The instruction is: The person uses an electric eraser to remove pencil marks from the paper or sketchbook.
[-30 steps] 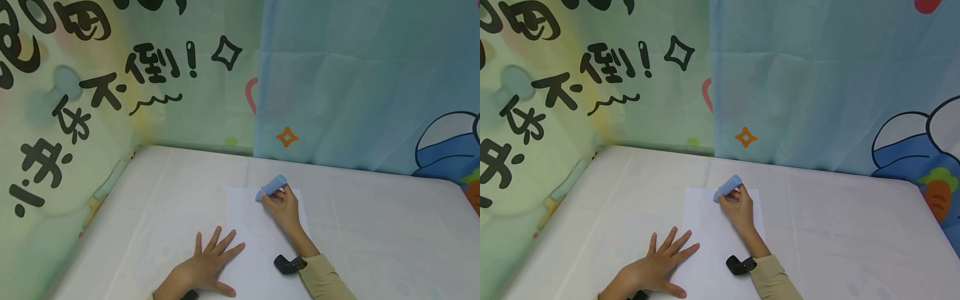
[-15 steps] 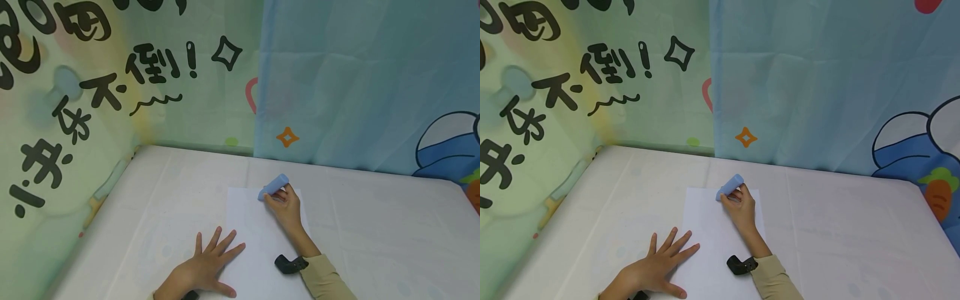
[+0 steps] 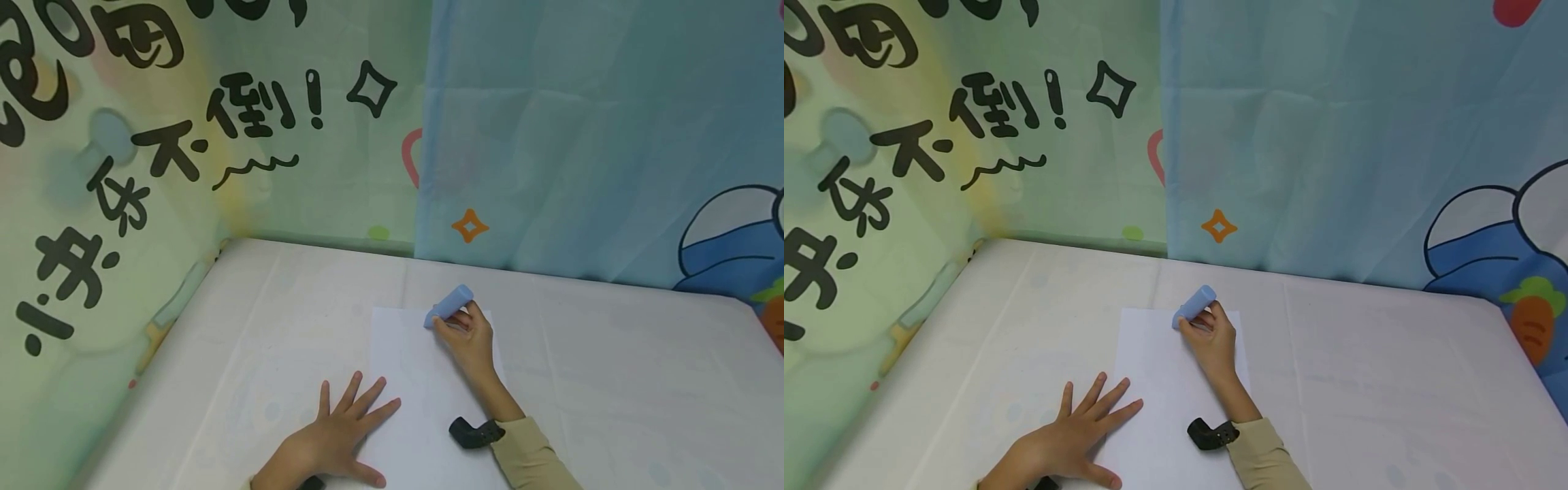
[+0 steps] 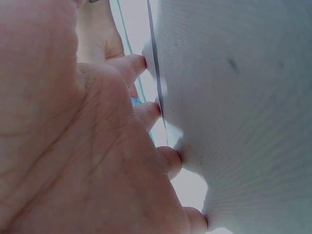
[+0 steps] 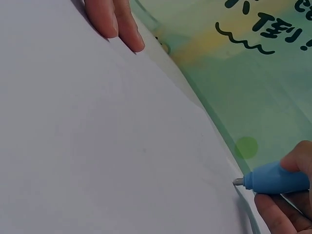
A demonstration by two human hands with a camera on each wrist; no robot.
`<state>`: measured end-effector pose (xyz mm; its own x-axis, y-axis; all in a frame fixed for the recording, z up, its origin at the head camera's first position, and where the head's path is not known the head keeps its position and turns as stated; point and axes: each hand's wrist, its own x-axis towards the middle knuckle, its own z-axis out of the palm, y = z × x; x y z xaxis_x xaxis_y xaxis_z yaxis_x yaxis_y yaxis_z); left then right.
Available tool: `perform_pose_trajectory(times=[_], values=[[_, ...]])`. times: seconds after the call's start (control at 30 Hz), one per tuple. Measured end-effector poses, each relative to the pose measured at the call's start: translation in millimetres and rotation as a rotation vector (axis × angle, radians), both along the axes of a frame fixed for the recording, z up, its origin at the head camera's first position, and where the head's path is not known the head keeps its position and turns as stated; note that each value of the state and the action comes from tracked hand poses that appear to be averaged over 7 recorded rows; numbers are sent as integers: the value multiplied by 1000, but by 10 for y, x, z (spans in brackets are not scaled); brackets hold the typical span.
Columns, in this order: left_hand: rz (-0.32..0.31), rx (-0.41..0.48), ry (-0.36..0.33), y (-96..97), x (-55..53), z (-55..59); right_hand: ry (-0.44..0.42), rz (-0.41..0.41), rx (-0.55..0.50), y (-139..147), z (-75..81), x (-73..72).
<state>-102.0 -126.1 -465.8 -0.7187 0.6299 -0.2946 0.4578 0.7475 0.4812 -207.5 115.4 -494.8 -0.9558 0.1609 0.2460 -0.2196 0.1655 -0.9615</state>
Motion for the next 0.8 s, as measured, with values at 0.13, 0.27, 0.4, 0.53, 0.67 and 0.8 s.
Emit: perform_pose_trajectory(times=[0.13,0.27,0.4,0.53,0.67,0.8], values=[[0,-8,-6,4,-5,-6,0,22,-7,-2,8,8],[2,-16,-7,9,-8,-13,6,47,-10,-4,3,11],[4,-22,-6,15,-8,-7,14,58,-2,-6,-8,9],[5,-26,-2,19,-7,-4,20,59,9,-9,-13,8],[4,-24,0,15,-8,-14,18,52,11,-12,-7,9],[5,-22,-4,19,-12,-16,18,43,12,-9,1,14]])
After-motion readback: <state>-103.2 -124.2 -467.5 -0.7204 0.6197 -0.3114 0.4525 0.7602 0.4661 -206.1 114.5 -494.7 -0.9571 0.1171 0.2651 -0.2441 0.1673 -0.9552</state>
